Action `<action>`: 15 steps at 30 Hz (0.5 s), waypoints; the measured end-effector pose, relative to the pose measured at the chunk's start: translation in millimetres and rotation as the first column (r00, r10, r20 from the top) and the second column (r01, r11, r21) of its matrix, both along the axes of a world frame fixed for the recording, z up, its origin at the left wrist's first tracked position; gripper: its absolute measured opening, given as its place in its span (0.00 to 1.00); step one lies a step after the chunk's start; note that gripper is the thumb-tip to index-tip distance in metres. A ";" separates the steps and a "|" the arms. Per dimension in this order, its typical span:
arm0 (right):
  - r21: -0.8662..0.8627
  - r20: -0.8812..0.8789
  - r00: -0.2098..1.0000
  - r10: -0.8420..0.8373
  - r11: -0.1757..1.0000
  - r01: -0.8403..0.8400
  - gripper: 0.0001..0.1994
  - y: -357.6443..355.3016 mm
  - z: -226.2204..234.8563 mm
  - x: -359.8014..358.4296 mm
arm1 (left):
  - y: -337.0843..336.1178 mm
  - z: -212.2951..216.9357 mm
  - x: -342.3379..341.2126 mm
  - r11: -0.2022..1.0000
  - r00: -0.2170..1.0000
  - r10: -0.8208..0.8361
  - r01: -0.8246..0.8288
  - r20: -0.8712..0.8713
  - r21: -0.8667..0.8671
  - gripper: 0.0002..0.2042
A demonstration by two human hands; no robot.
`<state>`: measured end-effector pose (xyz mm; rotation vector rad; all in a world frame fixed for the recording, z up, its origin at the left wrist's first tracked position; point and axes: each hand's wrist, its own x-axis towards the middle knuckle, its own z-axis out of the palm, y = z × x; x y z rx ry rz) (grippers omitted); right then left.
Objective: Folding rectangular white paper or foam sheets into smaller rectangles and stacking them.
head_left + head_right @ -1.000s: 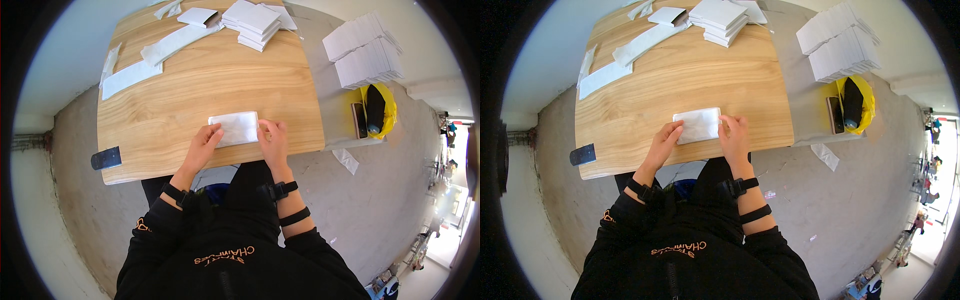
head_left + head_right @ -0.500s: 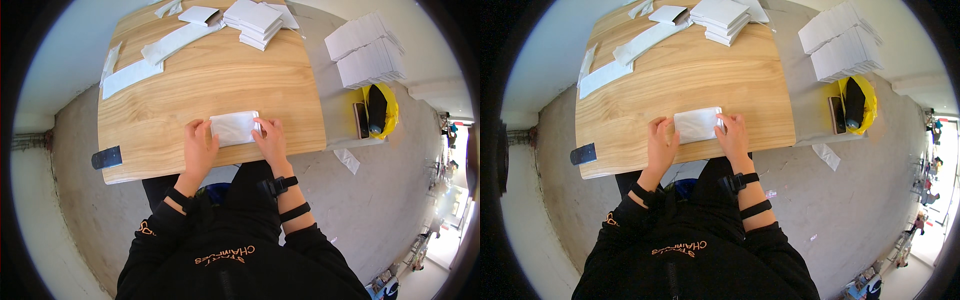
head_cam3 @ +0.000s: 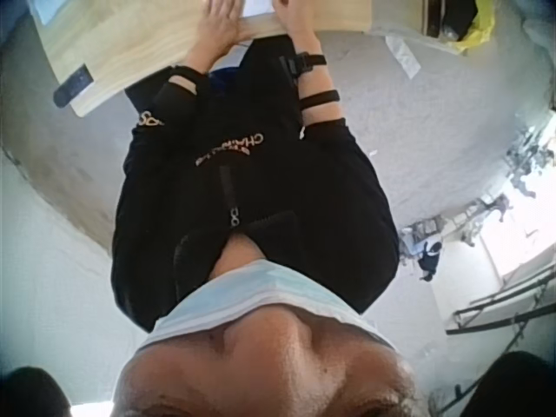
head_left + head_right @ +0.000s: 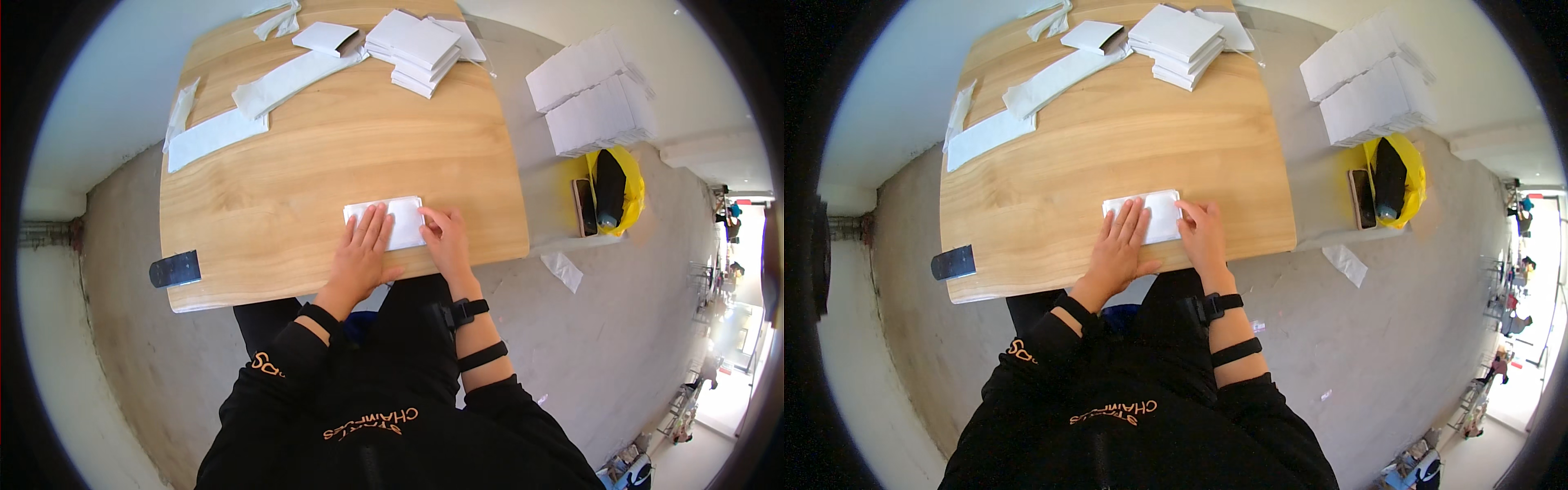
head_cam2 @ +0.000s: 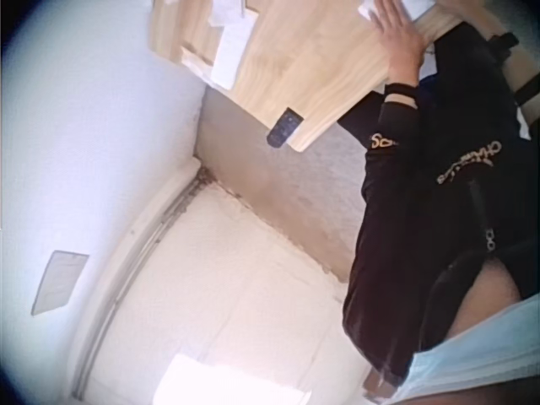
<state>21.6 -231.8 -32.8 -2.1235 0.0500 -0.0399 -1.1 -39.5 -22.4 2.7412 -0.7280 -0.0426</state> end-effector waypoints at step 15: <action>-0.455 0.208 0.969 0.131 0.890 -0.022 0.22 77.8 -6.3 38.6 | 3.4 -8.4 -0.3 0.998 1.000 -0.022 0.023 -0.005 0.062 0.42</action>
